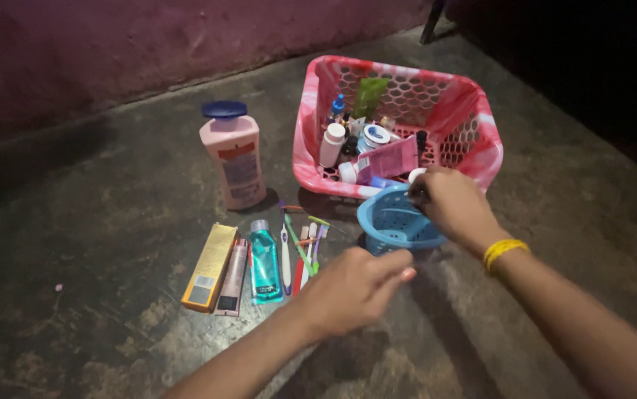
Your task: The person wipes several toothbrushes and a small blue plastic basket with a dark cloth. They pick up each toothbrush from the floor, wipe it, and place it back down. Finally, they wipe the inside and outside of the blue basket and set it aside.
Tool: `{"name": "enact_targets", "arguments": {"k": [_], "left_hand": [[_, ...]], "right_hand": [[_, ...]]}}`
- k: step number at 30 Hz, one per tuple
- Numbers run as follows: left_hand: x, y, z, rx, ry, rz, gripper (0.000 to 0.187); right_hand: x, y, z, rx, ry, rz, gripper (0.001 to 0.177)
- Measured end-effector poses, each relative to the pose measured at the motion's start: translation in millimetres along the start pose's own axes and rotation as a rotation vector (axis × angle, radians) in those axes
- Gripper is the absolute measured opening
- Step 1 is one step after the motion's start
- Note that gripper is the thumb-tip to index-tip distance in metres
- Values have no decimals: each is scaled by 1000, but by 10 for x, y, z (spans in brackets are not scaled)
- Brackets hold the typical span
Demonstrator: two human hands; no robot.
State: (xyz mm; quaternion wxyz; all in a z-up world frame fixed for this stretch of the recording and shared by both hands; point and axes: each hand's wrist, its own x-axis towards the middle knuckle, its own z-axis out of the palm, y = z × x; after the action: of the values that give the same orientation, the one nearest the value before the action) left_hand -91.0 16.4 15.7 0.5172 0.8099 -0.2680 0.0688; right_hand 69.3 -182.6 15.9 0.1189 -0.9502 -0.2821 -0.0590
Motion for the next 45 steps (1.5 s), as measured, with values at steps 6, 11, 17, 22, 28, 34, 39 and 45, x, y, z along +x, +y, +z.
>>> {"name": "enact_targets", "arguments": {"k": [6,11,17,22,28,34,39,45], "left_hand": [[132,-303,-217,128,468,-314,18],[-174,-777,-545,506,379,-544,23],[-392,-1471,-225,747,-109,-639,24],[-259,-1552,131,843,-143,-597,53],[59,-1243,180,652,56,-541,42],[172,-1209,185,178,267,-633,10],[61,-1374,282,269,134,-501,41],[101,-1237,268,168,264,-139,119]], "right_hand": [[-161,793,156,156,-175,450,40],[-390,1118,406,349,-8,168,55],[-437,725,179,635,113,665,34],[-407,577,186,521,141,545,29],[-407,563,603,300,-104,-147,36],[-586,462,884,-152,-313,-266,39],[-624,385,730,-134,-180,-319,34],[-732,-41,131,136,-51,-242,21]]}}
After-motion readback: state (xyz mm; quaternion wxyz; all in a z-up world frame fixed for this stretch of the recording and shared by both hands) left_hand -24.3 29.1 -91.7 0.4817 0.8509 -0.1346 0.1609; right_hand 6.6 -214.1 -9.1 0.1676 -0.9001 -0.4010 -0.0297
